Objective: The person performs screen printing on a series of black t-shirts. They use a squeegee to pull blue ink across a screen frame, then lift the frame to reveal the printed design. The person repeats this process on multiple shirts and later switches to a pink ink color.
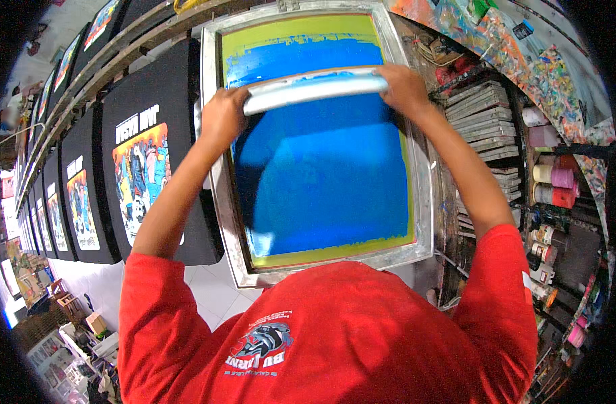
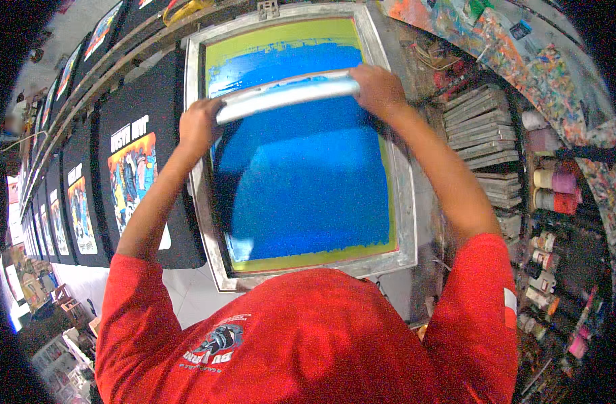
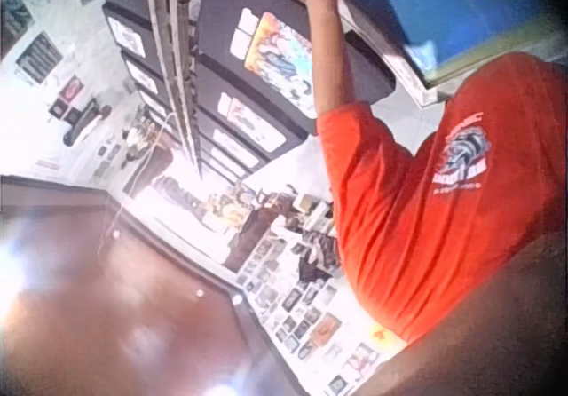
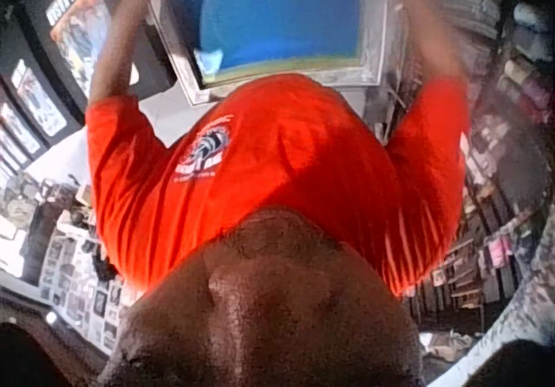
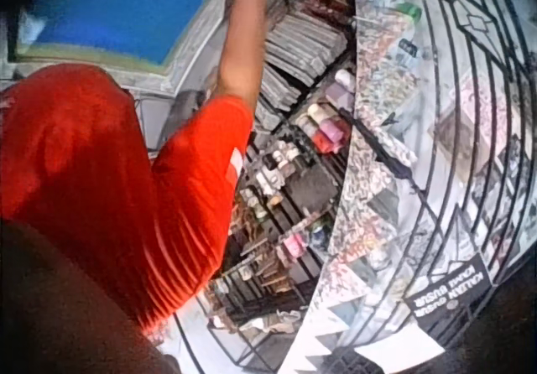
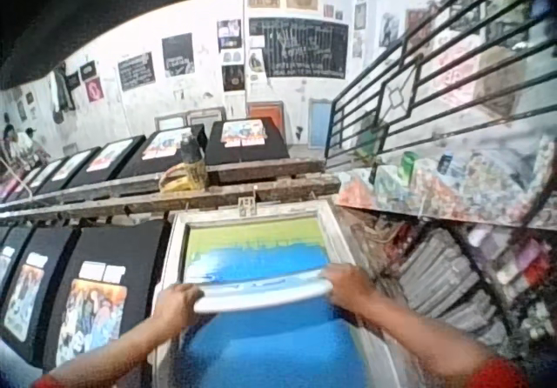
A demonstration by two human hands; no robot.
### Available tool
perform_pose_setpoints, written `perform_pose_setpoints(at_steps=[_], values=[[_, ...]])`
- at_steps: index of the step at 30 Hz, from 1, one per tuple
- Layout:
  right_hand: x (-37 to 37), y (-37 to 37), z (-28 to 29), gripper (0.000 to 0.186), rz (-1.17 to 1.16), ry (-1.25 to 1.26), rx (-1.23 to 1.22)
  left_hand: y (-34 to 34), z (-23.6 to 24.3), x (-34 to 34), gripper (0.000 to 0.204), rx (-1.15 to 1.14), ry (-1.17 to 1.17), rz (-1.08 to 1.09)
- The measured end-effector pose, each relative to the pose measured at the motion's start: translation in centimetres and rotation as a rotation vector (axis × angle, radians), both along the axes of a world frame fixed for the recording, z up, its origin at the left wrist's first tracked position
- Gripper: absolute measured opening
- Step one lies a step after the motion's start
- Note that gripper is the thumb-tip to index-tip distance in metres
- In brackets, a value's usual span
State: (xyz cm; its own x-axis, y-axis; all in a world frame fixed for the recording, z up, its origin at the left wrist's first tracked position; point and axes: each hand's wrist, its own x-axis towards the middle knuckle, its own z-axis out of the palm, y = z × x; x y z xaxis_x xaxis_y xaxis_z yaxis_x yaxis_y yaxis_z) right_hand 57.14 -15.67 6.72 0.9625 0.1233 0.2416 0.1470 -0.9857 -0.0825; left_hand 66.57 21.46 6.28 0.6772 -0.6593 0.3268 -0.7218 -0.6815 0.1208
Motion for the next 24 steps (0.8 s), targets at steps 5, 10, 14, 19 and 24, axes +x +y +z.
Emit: perform_pose_setpoints(at_steps=[5, 10, 14, 19, 24], values=[[6.7, -2.3, 5.4, 0.036, 0.085, 0.151, 0.041, -0.8, 5.6, 7.1, 0.034, 0.068, 0.323, -0.04], [7.0, -2.4, 7.2, 0.031, 0.04, 0.112, 0.089, -1.6, 7.6, 8.5, 0.034, 0.011, 0.263, -0.049], [6.2, -1.2, 7.2, 0.041, -0.102, 0.108, 0.068, -1.7, 7.8, 7.2, 0.028, -0.017, 0.237, 0.051], [3.3, -0.2, 7.5, 0.033, -0.058, 0.023, 0.076, -1.0, 7.2, 4.2, 0.026, -0.01, 0.146, 0.08], [-8.5, 2.1, 7.1, 0.033, -0.048, -0.015, 0.127, 2.7, 7.7, -7.7, 0.035, -0.034, 0.035, -0.006]])
